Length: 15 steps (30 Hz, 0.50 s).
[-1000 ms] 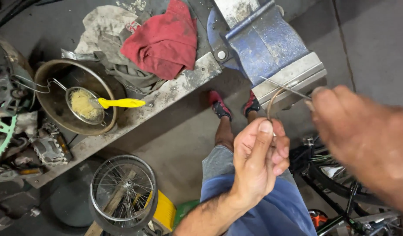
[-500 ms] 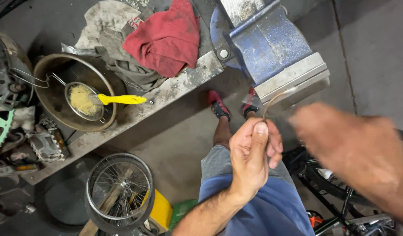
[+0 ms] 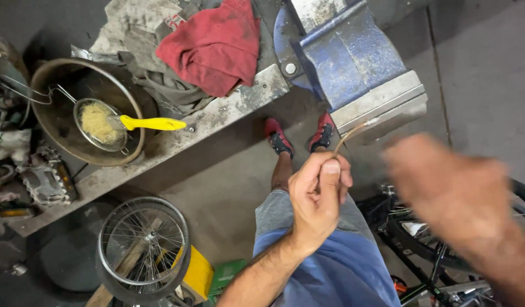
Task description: Filing the end of a bicycle cable housing to ensure a smooth finish.
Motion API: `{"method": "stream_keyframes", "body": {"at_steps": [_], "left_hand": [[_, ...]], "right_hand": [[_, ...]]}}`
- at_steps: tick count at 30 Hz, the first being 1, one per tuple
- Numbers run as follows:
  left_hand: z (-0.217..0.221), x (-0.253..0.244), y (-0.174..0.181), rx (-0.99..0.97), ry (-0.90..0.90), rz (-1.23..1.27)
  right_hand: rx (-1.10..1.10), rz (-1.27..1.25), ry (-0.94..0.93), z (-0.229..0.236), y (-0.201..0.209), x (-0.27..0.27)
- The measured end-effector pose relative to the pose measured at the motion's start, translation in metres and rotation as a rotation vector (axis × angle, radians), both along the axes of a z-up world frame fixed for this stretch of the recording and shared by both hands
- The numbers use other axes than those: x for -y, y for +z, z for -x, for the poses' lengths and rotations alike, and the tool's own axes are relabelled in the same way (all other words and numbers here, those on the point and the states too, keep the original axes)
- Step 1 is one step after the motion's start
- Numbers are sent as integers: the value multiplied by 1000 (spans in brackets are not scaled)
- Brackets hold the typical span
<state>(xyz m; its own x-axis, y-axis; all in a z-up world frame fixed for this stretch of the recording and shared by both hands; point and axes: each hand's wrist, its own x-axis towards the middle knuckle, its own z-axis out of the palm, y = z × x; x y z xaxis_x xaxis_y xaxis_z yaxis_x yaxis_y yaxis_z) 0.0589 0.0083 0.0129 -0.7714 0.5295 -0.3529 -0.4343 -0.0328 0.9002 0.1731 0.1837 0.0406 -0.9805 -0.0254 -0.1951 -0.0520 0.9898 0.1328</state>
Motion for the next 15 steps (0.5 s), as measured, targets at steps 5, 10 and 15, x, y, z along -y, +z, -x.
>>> {"method": "stream_keyframes", "body": {"at_steps": [5, 10, 15], "left_hand": [[7, 2, 1, -156, -47, 91], [13, 6, -9, -402, -51, 165], [16, 6, -21, -580, -34, 152]], "right_hand": [[4, 59, -411, -6, 9, 1], [-44, 84, -416, -23, 3, -9], [25, 157, -486, -20, 1, -1]]}}
